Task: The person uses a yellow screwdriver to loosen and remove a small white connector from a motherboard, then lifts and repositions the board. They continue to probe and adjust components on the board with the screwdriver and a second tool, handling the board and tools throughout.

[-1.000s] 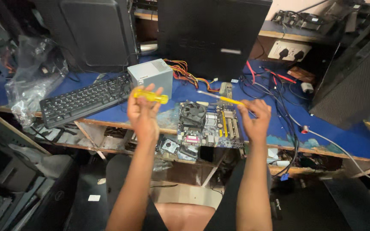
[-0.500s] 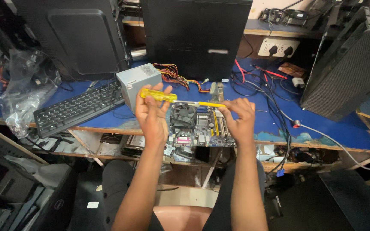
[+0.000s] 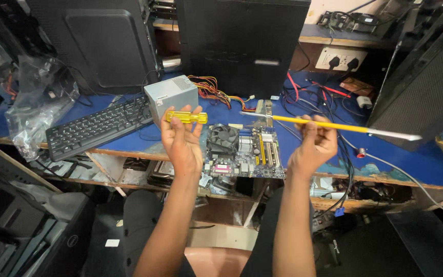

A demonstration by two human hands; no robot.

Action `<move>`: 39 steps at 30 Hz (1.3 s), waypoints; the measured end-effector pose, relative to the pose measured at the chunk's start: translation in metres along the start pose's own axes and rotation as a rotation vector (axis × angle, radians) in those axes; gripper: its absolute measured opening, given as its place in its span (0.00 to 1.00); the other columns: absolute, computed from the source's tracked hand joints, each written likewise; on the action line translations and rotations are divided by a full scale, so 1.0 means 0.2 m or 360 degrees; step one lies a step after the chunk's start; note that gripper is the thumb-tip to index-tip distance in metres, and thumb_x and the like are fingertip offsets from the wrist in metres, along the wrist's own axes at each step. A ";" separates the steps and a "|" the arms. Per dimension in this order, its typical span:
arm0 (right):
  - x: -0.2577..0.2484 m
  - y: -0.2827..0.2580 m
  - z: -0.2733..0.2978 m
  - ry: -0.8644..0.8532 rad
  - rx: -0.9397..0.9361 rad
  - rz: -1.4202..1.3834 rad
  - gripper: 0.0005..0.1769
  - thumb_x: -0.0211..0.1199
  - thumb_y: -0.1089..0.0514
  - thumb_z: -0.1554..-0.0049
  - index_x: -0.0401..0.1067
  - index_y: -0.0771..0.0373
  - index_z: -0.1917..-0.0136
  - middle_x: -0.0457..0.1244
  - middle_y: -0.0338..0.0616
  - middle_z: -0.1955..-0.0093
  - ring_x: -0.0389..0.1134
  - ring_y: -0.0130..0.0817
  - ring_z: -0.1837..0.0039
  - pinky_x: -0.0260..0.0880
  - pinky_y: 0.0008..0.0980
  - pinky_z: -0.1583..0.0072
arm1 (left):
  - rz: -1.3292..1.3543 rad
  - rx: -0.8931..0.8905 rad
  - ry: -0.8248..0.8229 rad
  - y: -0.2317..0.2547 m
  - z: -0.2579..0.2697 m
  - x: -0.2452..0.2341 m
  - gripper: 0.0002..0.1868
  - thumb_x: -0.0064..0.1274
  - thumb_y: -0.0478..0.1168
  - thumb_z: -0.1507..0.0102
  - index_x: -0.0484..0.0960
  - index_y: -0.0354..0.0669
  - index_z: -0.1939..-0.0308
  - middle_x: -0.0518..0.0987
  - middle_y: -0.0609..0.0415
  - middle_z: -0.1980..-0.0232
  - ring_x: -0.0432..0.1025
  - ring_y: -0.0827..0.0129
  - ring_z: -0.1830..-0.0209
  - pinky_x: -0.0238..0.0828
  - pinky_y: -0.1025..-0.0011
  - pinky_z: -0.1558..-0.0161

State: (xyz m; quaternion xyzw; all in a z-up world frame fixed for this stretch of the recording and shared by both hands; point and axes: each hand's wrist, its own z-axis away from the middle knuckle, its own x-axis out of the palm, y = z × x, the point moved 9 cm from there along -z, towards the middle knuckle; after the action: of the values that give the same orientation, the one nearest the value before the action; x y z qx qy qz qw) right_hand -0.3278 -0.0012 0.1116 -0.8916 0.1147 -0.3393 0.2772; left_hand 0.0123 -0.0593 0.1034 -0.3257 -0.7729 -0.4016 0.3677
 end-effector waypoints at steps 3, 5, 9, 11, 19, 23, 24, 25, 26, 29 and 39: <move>0.00 0.15 0.01 -0.0052 0.0250 -0.0547 0.12 0.64 0.60 0.35 0.69 0.66 0.40 0.70 0.54 0.50 0.74 0.36 0.54 0.78 0.32 0.48 | 0.0021 -0.0014 0.0019 -0.01 0.01 -0.01 0.24 0.49 0.47 0.29 0.63 0.43 0.33 0.74 0.42 0.38 0.74 0.47 0.37 0.72 0.50 0.37; 0.03 0.20 0.02 -0.0132 0.0308 -0.0586 0.13 0.65 0.61 0.34 0.68 0.67 0.39 0.70 0.56 0.50 0.74 0.38 0.53 0.78 0.34 0.48 | 0.0017 -0.0035 0.0012 -0.02 0.02 0.00 0.24 0.49 0.47 0.29 0.63 0.43 0.33 0.74 0.41 0.38 0.74 0.47 0.36 0.73 0.49 0.36; 0.08 0.27 0.08 -0.0180 0.0421 -0.0555 0.12 0.64 0.61 0.35 0.68 0.67 0.40 0.71 0.56 0.49 0.74 0.38 0.54 0.77 0.33 0.49 | 0.0032 -0.0036 -0.0010 -0.05 0.03 0.03 0.23 0.49 0.47 0.29 0.63 0.42 0.33 0.74 0.42 0.38 0.73 0.46 0.36 0.72 0.49 0.36; 0.11 0.29 0.11 -0.0208 0.0447 -0.0582 0.12 0.64 0.61 0.36 0.68 0.67 0.41 0.70 0.55 0.50 0.74 0.38 0.54 0.78 0.34 0.49 | 0.0033 -0.0038 -0.0008 -0.06 0.04 0.03 0.23 0.49 0.46 0.28 0.64 0.42 0.33 0.74 0.41 0.39 0.73 0.45 0.37 0.72 0.48 0.37; 0.14 0.30 0.13 -0.0176 0.0499 -0.0597 0.12 0.65 0.60 0.36 0.69 0.66 0.41 0.71 0.55 0.51 0.74 0.37 0.55 0.77 0.32 0.49 | 0.0011 -0.0006 -0.0029 -0.05 0.05 0.04 0.22 0.48 0.45 0.28 0.63 0.44 0.34 0.74 0.42 0.39 0.74 0.46 0.37 0.73 0.50 0.36; 0.13 0.31 0.13 -0.0138 0.0521 -0.0610 0.13 0.65 0.59 0.36 0.69 0.67 0.42 0.70 0.54 0.52 0.74 0.37 0.56 0.77 0.32 0.50 | -0.0030 0.0017 -0.0049 -0.05 0.06 0.05 0.21 0.47 0.45 0.27 0.63 0.43 0.34 0.75 0.41 0.40 0.75 0.46 0.39 0.74 0.50 0.38; 0.13 0.30 0.13 -0.0143 0.0516 -0.0615 0.13 0.65 0.59 0.36 0.69 0.66 0.42 0.71 0.54 0.52 0.74 0.37 0.56 0.78 0.32 0.50 | -0.0038 0.0017 -0.0051 -0.05 0.06 0.05 0.20 0.47 0.45 0.27 0.63 0.43 0.34 0.75 0.42 0.40 0.75 0.46 0.39 0.74 0.50 0.38; 0.13 0.30 0.12 -0.0149 0.0511 -0.0620 0.13 0.65 0.59 0.36 0.68 0.66 0.42 0.71 0.54 0.52 0.74 0.37 0.56 0.78 0.32 0.50 | -0.0045 0.0016 -0.0054 -0.05 0.06 0.05 0.20 0.47 0.44 0.27 0.63 0.44 0.33 0.75 0.42 0.40 0.75 0.46 0.39 0.73 0.50 0.38; 0.13 0.30 0.12 -0.0155 0.0507 -0.0624 0.13 0.66 0.59 0.36 0.68 0.66 0.42 0.71 0.54 0.52 0.74 0.37 0.55 0.78 0.32 0.50 | -0.0053 0.0016 -0.0055 -0.05 0.06 0.05 0.20 0.46 0.44 0.27 0.62 0.44 0.33 0.75 0.42 0.40 0.75 0.47 0.40 0.73 0.51 0.39; 0.13 0.28 0.12 -0.0163 0.0483 -0.0599 0.13 0.66 0.60 0.36 0.68 0.66 0.41 0.70 0.54 0.51 0.74 0.37 0.55 0.77 0.32 0.50 | -0.0042 0.0038 -0.0079 -0.04 0.07 0.06 0.20 0.46 0.44 0.26 0.63 0.43 0.33 0.74 0.41 0.40 0.75 0.47 0.40 0.74 0.50 0.38; 0.10 0.28 0.11 -0.0139 0.0461 -0.0539 0.14 0.66 0.59 0.36 0.68 0.66 0.41 0.70 0.53 0.51 0.74 0.36 0.55 0.77 0.31 0.51 | -0.0058 0.0035 -0.0042 -0.05 0.06 0.03 0.20 0.46 0.44 0.27 0.62 0.43 0.33 0.75 0.42 0.40 0.75 0.47 0.40 0.74 0.51 0.38</move>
State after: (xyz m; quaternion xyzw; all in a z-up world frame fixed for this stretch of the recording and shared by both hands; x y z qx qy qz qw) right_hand -0.2989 -0.0449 0.0772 -0.8629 -0.0986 -0.3549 0.3460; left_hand -0.0014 -0.0521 0.0994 -0.3127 -0.7879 -0.3954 0.3537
